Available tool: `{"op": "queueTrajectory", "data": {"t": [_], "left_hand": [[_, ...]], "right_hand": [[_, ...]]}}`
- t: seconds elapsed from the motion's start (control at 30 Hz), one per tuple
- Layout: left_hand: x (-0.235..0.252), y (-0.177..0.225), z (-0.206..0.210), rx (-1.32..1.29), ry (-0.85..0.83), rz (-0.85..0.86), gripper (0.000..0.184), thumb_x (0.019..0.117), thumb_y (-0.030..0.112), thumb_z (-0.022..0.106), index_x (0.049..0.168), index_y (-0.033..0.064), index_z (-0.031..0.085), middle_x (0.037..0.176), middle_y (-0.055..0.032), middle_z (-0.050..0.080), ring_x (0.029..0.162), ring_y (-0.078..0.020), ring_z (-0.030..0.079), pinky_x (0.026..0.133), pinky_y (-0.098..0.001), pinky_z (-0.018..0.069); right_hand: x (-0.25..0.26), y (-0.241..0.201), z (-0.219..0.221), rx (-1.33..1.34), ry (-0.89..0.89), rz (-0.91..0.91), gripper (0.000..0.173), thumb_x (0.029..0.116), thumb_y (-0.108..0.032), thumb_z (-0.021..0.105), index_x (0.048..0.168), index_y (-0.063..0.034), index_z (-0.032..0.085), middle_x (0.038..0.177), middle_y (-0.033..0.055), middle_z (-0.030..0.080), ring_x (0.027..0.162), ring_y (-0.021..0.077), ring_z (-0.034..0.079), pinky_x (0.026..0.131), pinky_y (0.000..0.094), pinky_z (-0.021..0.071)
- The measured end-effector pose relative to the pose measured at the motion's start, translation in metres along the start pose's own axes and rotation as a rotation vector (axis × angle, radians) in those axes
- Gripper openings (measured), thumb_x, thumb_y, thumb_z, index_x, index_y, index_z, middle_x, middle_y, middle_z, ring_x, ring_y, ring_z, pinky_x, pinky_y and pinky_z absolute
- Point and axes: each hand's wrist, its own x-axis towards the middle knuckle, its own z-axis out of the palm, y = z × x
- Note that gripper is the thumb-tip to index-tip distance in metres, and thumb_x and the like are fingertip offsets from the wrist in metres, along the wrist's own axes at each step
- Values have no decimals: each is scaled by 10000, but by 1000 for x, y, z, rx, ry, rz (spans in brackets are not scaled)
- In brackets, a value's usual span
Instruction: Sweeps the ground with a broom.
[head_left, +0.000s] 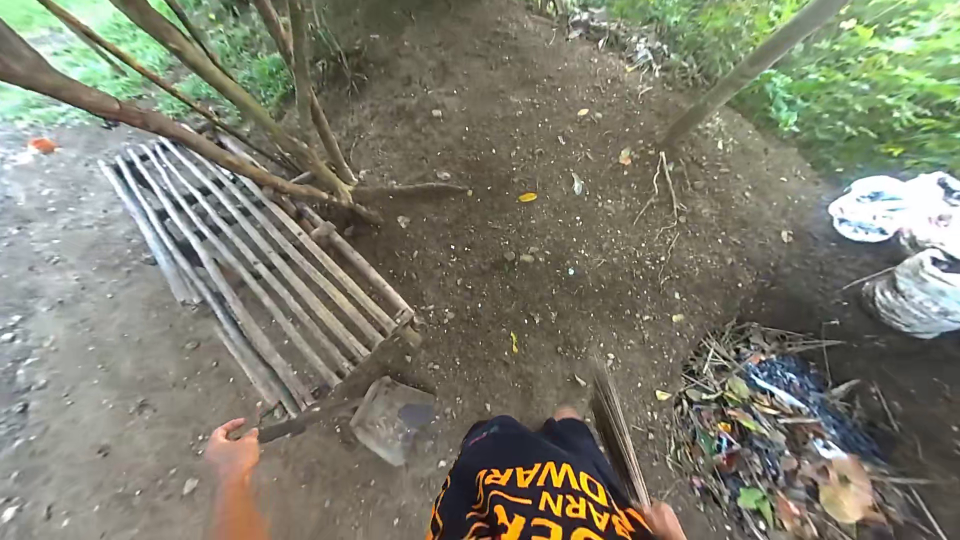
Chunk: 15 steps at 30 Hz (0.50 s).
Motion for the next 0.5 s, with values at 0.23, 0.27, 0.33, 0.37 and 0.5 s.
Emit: {"op": "queueTrajectory", "data": {"t": [0.23,0.27,0.33,0.37,0.5], "left_hand": [[-19,-31,-11,30,131,-151,433,945,47,662,1353,-59,564,1448,-316,505,1372,-430,483,1129,-571,389],[-24,-32,-11,18,158,-185,440,942,50,674,1353,-59,564,1444,-312,512,1370,-424,488,1127,-566,392],[-45,-23,-11,15,188,-264,459,955,102,686,1372,-39,556,1453,-292,514,1379,-411,482,1130,-563,385],[-56,-14,-11,25,198,-295,467,966,143,690,1379,-27,556,1459,-285,512,1385,-409,477,1134,-567,379],[-80,-8,-11,28,255,-346,567,964,294,717,1405,-11,535,1440,-285,528,1361,-411,500,1119,-573,400]], "right_hand": [[69,-38,1,14,26,1,382,955,-265,739,1135,67,681,1072,289,693,1045,417,662,926,600,494],[78,-46,0,-18,21,17,393,968,-276,727,1158,65,680,1109,293,692,1085,419,660,952,594,490],[98,-56,-9,-58,4,38,421,977,-302,720,1179,64,675,1144,294,689,1115,417,655,972,589,487],[108,-65,-17,-65,-5,42,429,974,-316,725,1163,67,681,1142,296,689,1113,421,654,969,592,488],[129,-120,-67,-215,-101,51,461,970,-353,718,1111,86,691,1167,295,680,1136,414,641,978,586,477]]}}
